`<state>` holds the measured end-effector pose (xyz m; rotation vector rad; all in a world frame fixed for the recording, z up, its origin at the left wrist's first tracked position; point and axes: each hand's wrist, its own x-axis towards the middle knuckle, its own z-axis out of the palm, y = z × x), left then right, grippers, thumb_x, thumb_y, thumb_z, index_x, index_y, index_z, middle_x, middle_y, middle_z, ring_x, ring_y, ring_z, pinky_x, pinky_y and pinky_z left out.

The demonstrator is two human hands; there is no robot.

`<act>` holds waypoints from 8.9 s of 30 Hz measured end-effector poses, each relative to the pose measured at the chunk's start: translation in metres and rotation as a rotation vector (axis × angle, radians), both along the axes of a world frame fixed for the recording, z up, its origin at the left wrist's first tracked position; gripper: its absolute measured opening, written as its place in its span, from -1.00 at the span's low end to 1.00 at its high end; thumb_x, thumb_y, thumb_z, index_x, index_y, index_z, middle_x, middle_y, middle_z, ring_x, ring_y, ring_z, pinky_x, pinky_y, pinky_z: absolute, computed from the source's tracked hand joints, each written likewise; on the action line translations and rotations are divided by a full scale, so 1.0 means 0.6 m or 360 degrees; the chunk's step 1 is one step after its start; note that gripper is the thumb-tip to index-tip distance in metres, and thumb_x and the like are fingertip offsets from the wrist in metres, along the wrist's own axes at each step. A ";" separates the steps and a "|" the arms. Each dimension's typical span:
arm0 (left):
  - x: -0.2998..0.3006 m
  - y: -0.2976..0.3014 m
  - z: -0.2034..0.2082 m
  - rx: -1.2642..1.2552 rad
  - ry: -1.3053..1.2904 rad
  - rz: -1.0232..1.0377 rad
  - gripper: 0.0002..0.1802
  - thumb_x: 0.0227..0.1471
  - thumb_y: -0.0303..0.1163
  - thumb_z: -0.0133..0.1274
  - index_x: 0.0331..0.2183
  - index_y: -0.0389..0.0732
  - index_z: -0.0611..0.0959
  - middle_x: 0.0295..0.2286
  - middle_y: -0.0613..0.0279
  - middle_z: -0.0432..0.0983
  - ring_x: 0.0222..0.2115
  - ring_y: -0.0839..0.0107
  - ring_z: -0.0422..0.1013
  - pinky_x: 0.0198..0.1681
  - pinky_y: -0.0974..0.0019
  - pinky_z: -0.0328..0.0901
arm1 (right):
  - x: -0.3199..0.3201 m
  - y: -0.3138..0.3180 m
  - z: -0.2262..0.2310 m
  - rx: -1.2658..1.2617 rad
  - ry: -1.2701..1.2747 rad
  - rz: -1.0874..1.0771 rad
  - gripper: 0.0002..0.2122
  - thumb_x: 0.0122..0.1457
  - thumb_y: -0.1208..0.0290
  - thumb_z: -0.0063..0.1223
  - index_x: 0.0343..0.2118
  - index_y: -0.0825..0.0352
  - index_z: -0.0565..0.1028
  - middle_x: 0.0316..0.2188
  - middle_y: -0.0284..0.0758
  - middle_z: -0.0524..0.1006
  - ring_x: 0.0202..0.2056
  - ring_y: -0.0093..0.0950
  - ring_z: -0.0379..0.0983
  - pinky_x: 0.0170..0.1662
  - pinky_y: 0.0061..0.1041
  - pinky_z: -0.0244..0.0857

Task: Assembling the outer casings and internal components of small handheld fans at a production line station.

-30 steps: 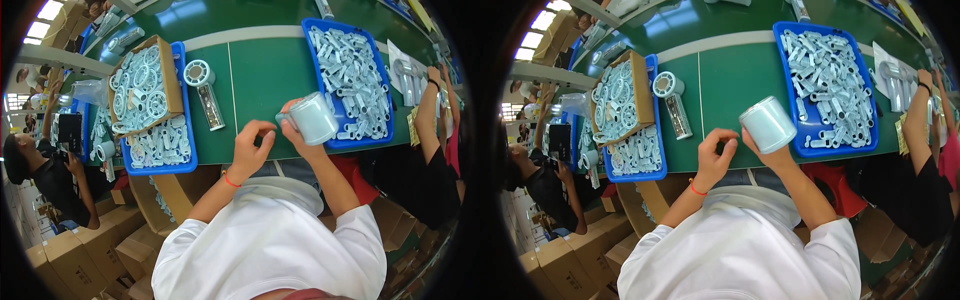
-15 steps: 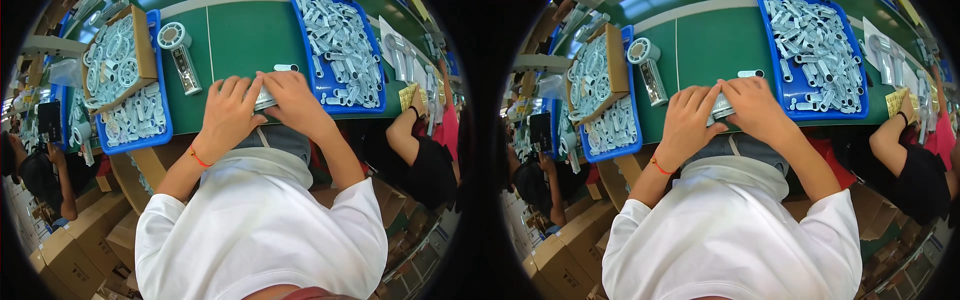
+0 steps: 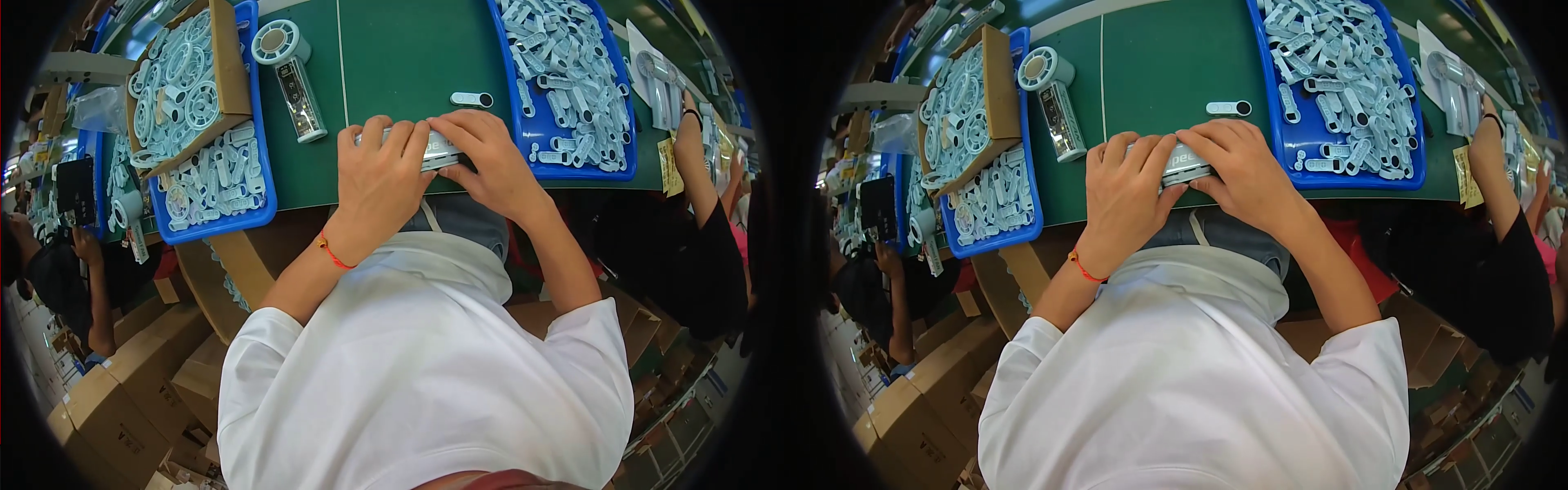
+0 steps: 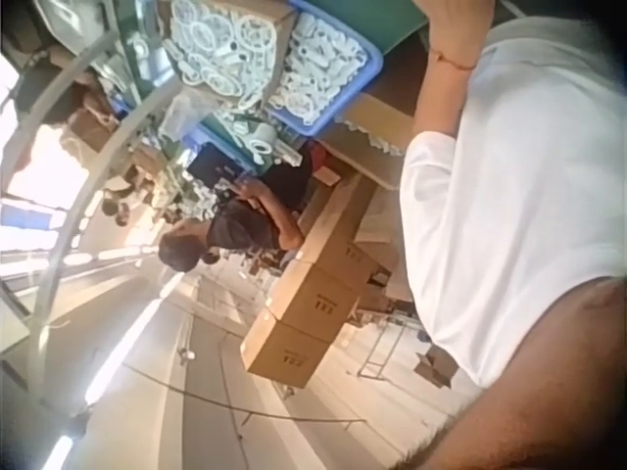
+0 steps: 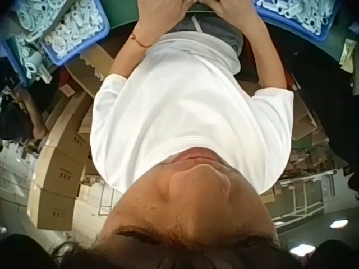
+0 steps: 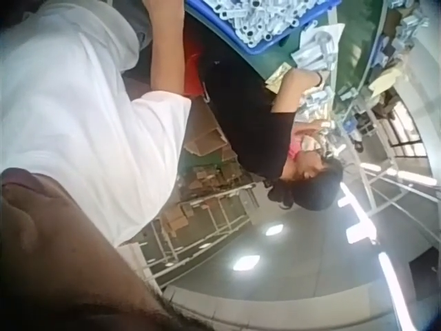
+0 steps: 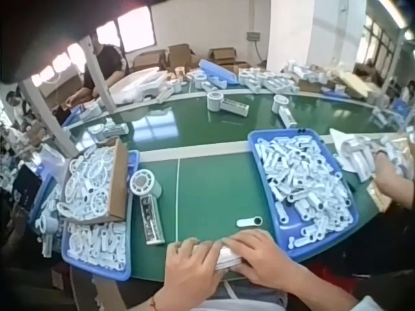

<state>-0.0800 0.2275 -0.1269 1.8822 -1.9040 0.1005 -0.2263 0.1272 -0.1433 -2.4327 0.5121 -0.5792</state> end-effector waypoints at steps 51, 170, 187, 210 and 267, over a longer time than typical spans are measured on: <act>0.104 -0.304 0.027 -0.0269 0.2018 0.0550 -0.56 -0.18 -0.39 0.10 -0.20 -0.38 0.46 -0.42 0.19 0.47 -0.49 0.47 0.41 -0.45 0.41 0.32 | -0.043 -0.116 0.025 -0.0023 0.0148 -0.0878 -0.79 -0.03 0.57 -0.05 -0.26 0.37 0.39 -0.28 -0.14 0.35 -0.29 -0.13 0.34 -0.22 -0.31 0.25; 0.032 -0.024 0.002 0.0017 -0.0070 -0.0302 -0.44 -0.43 -0.33 0.24 -0.23 -0.18 0.52 -0.25 0.28 0.39 -0.22 0.15 0.27 -0.15 0.13 0.19 | -0.003 0.024 -0.013 -0.0376 0.0044 -0.0168 -0.45 -0.19 0.45 0.19 -0.04 0.40 0.32 -0.13 -0.22 0.39 -0.15 -0.27 0.34 -0.10 -0.32 0.18; 0.015 0.006 -0.046 -0.0621 0.1227 0.0090 -0.02 -0.26 -0.06 0.24 0.09 -0.26 0.13 0.04 0.02 0.04 0.09 0.17 -0.03 0.13 0.07 -0.09 | -0.005 0.031 0.018 0.0713 -0.0176 -0.0432 -0.44 -0.15 0.63 0.16 0.01 0.39 0.31 -0.09 -0.18 0.38 -0.06 -0.39 0.32 0.01 -0.52 0.15; 0.145 -0.308 0.010 -0.0522 0.1876 0.0669 -0.57 -0.26 -0.37 0.19 -0.29 -0.38 0.49 -0.46 0.12 0.47 -0.47 0.42 0.40 -0.42 0.41 0.30 | -0.099 -0.165 0.039 -0.0891 0.0287 -0.0310 -0.63 -0.16 0.60 0.05 -0.17 0.30 0.44 -0.37 -0.32 0.46 -0.25 -0.36 0.35 -0.16 -0.37 0.16; 0.021 -0.004 -0.021 0.0084 0.2569 -0.0052 -0.41 -0.09 -0.36 0.13 -0.05 -0.29 0.24 -0.28 0.11 0.41 -0.38 0.49 0.39 -0.31 0.43 0.31 | 0.005 0.011 0.078 0.1606 -0.0437 -0.0310 -0.69 0.01 0.58 0.07 -0.13 0.42 0.42 -0.33 -0.27 0.52 -0.33 -0.61 0.44 -0.32 -0.68 0.33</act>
